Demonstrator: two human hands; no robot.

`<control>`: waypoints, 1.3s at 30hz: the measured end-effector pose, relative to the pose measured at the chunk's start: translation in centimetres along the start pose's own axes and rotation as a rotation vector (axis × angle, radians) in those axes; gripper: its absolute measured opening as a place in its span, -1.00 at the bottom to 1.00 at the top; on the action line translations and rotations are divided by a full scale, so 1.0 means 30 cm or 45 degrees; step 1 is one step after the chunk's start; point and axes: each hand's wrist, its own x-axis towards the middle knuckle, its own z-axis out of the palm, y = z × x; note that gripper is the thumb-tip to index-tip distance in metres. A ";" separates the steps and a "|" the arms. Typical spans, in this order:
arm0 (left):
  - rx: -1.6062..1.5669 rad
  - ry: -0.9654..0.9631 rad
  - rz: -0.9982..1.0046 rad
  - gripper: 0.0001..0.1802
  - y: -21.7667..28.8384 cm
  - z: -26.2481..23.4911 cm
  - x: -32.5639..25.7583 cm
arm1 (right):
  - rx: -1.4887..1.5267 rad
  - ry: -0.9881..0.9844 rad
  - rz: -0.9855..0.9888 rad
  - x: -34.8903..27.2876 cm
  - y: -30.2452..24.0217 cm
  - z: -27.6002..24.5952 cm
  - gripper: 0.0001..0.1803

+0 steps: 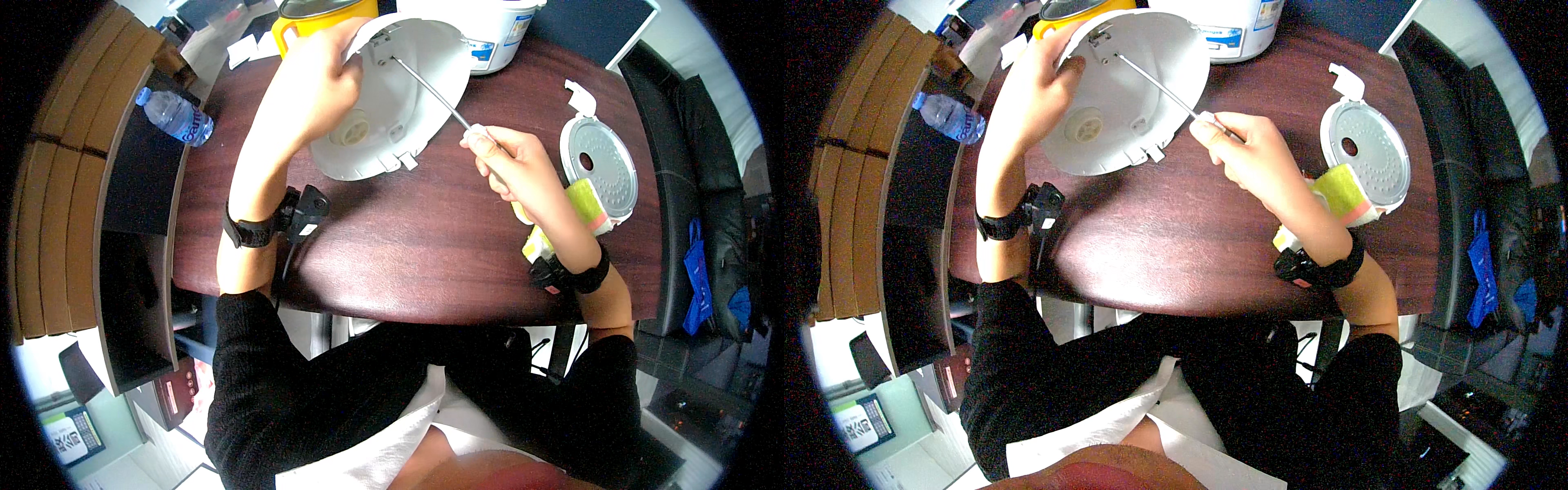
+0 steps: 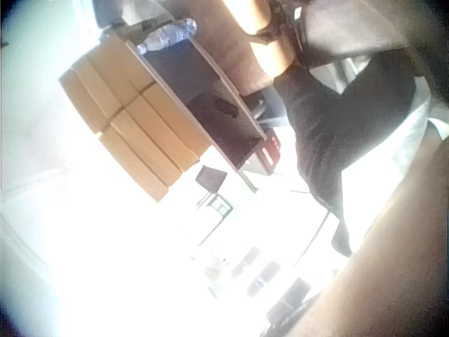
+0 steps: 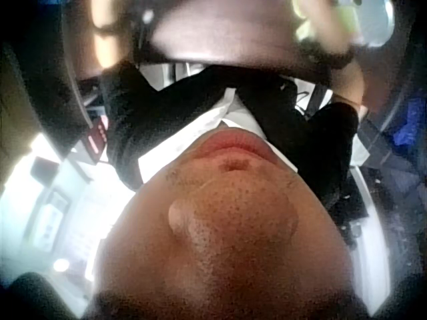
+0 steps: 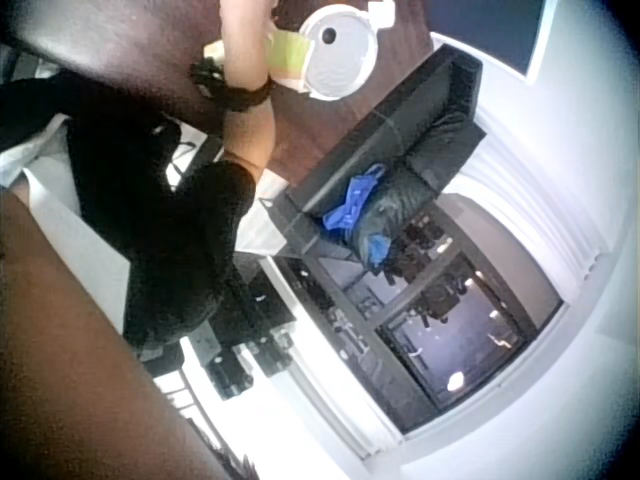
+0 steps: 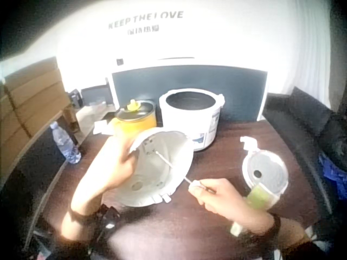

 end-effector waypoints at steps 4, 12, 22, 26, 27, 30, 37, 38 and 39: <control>-0.168 -0.070 -0.039 -0.56 -0.011 -0.016 0.005 | -0.551 0.191 -0.368 0.030 0.027 -0.026 -0.62; -0.251 -0.117 -0.100 -0.55 -0.031 -0.017 0.005 | -0.881 0.268 -0.371 -0.056 -0.080 -0.064 -0.67; -0.144 -0.018 0.039 -0.58 -0.019 -0.020 0.008 | -0.939 0.459 -0.669 -0.045 -0.065 -0.042 -0.71; -0.138 -0.065 0.014 -0.56 -0.025 -0.018 0.004 | -1.036 0.528 -0.719 -0.050 -0.075 -0.030 -0.71; -0.127 -0.063 0.008 -0.56 -0.023 -0.017 0.003 | -1.037 0.537 -0.739 -0.050 -0.077 -0.026 -0.71; -0.121 -0.063 -0.004 -0.56 -0.022 -0.018 0.002 | -1.058 0.557 -0.768 -0.051 -0.079 -0.019 -0.70; -0.117 -0.070 -0.028 -0.57 -0.014 -0.018 0.001 | -1.082 0.568 -0.749 -0.062 -0.082 -0.011 -0.71; -0.122 -0.036 -0.001 -0.58 -0.013 -0.016 0.002 | -1.089 0.573 -0.753 -0.064 -0.082 -0.010 -0.72; -0.126 -0.003 0.025 -0.58 -0.010 -0.015 0.002 | -1.116 0.584 -0.770 -0.067 -0.083 -0.008 -0.72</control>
